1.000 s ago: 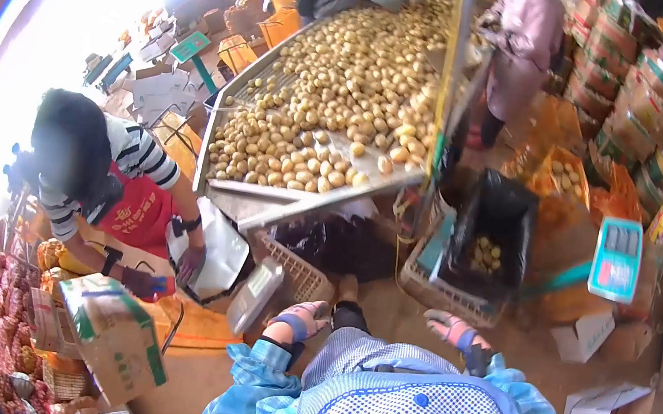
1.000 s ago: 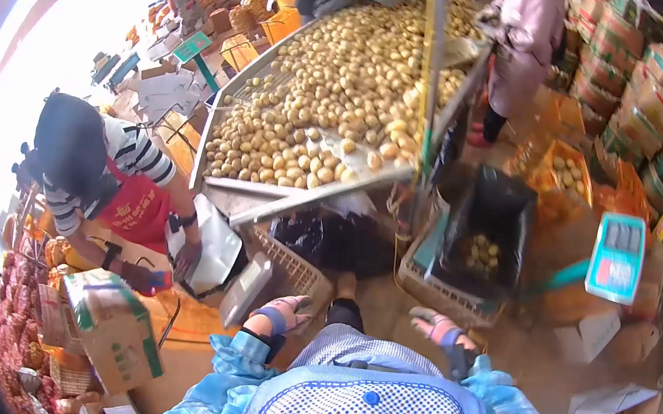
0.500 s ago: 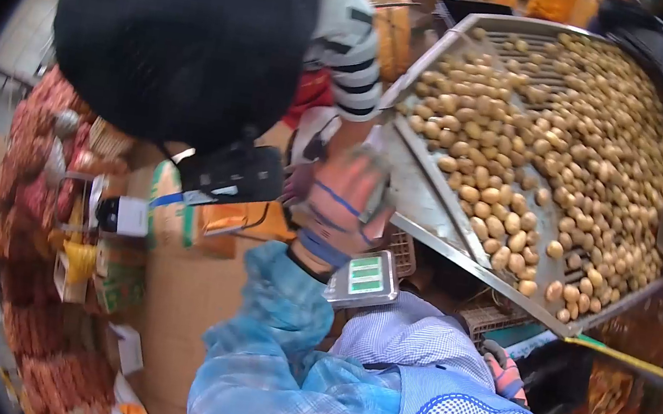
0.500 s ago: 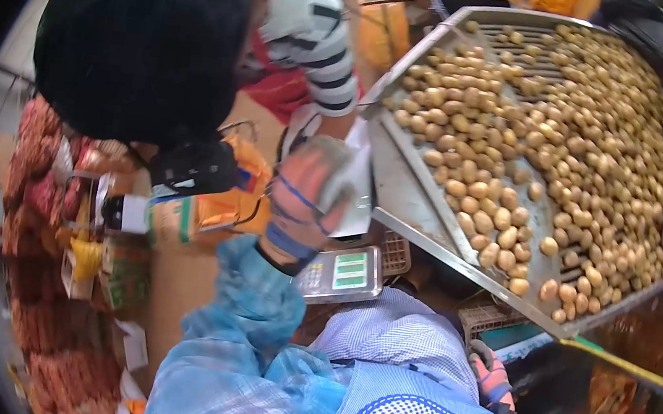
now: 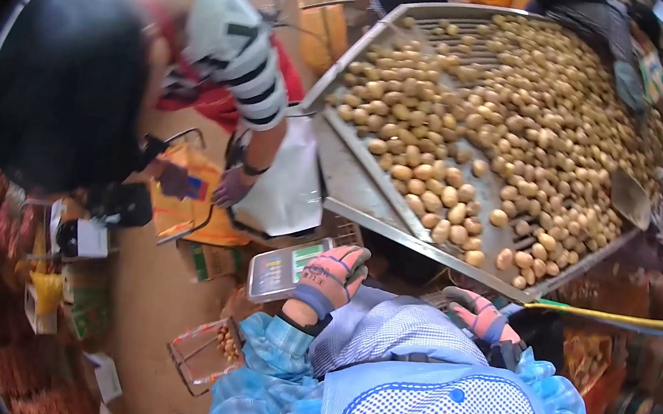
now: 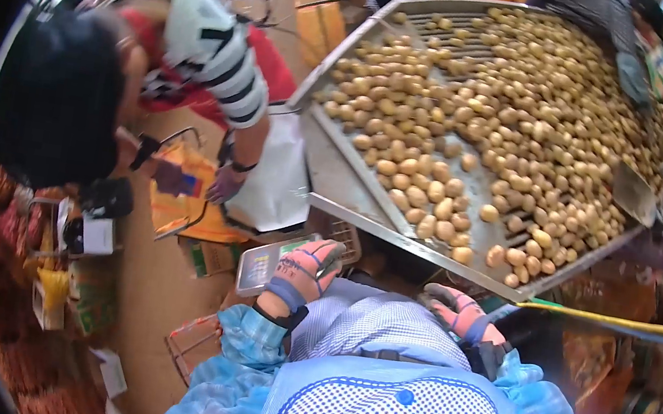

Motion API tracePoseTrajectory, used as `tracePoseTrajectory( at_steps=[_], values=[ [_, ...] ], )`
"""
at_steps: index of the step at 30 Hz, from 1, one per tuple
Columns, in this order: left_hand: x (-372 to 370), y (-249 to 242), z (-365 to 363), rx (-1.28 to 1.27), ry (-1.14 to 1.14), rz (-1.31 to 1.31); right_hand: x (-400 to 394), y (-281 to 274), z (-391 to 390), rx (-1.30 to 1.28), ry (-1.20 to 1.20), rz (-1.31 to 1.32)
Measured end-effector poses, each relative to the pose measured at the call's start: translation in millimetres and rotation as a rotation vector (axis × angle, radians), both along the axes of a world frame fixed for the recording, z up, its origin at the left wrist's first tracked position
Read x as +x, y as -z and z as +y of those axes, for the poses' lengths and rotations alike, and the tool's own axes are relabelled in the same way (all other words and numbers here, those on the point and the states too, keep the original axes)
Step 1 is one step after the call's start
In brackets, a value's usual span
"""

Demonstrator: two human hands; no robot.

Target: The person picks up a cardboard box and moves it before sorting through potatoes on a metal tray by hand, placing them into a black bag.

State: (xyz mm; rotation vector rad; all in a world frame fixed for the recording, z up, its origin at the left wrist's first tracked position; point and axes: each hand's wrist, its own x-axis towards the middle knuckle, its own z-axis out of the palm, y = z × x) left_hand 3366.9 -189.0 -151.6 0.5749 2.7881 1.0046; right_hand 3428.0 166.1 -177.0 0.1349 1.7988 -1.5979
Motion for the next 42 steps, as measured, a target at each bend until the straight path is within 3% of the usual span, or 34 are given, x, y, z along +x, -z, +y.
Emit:
tracePoseTrajectory(
  at_steps=[1, 8, 10, 12, 14, 15, 17, 18, 19, 22, 23, 24, 25, 26, 28, 30, 32, 33, 36, 40, 42],
  values=[
    [-13, 0, 12, -0.024, 0.031, -0.022, 6, 8, 7, 0.042, -0.028, 0.146],
    [-131, -10, 98, -0.362, 0.275, -0.242, 32, -3, 31, 0.088, 0.125, 0.085],
    [-179, 15, 118, -0.39, 0.19, -0.236, 39, 12, 39, 0.124, 0.19, 0.169],
    [-226, 69, 127, -0.315, 0.011, -0.028, 35, 10, 42, 0.178, 0.23, 0.235],
    [-236, 87, 151, -0.578, -0.048, -0.19, 30, 14, 46, 0.255, 0.243, 0.266],
    [-231, 92, 166, -0.676, 0.013, -0.282, 29, 17, 47, 0.26, 0.277, 0.269],
    [-206, 91, 184, -0.751, 0.188, -0.205, 19, 18, 48, 0.309, 0.303, 0.289],
    [-194, 91, 184, -0.687, 0.281, -0.143, 14, 17, 47, 0.353, 0.301, 0.302],
    [-188, 53, 187, -0.738, 0.469, -0.251, 9, 18, 46, 0.396, 0.298, 0.317],
    [-203, 50, 173, -0.534, 0.584, -0.348, -11, 29, 42, 0.596, 0.257, 0.481],
    [-224, 49, 164, -0.365, 0.499, -0.282, -21, 16, 37, 0.653, 0.249, 0.457],
    [-247, 72, 158, -0.28, 0.293, -0.051, -28, 20, 37, 0.658, 0.25, 0.466],
    [-274, 51, 151, -0.228, 0.144, -0.114, -33, 26, 38, 0.664, 0.248, 0.475],
    [-293, 48, 143, -0.186, -0.032, 0.035, -37, 31, 38, 0.671, 0.242, 0.486],
    [-343, 96, 126, -0.256, -0.225, 0.111, -43, 35, 34, 0.659, 0.238, 0.479],
    [-361, 89, 130, -0.479, -0.151, -0.138, -47, 29, 27, 0.665, 0.219, 0.462],
    [-356, 85, 140, -0.528, -0.114, -0.188, -52, 14, 17, 0.688, 0.188, 0.437],
    [-365, 84, 140, -0.496, -0.083, -0.337, -51, 17, 16, 0.664, 0.196, 0.412],
    [-368, 83, 133, -0.44, -0.066, -0.422, -48, 25, 16, 0.612, 0.192, 0.368],
    [-343, 76, 134, -0.492, 0.02, -0.338, -57, 27, 19, 0.607, 0.167, 0.459],
    [-323, 57, 145, -0.424, 0.113, -0.324, -68, 30, 16, 0.19, 0.393, 0.235]
  ],
)
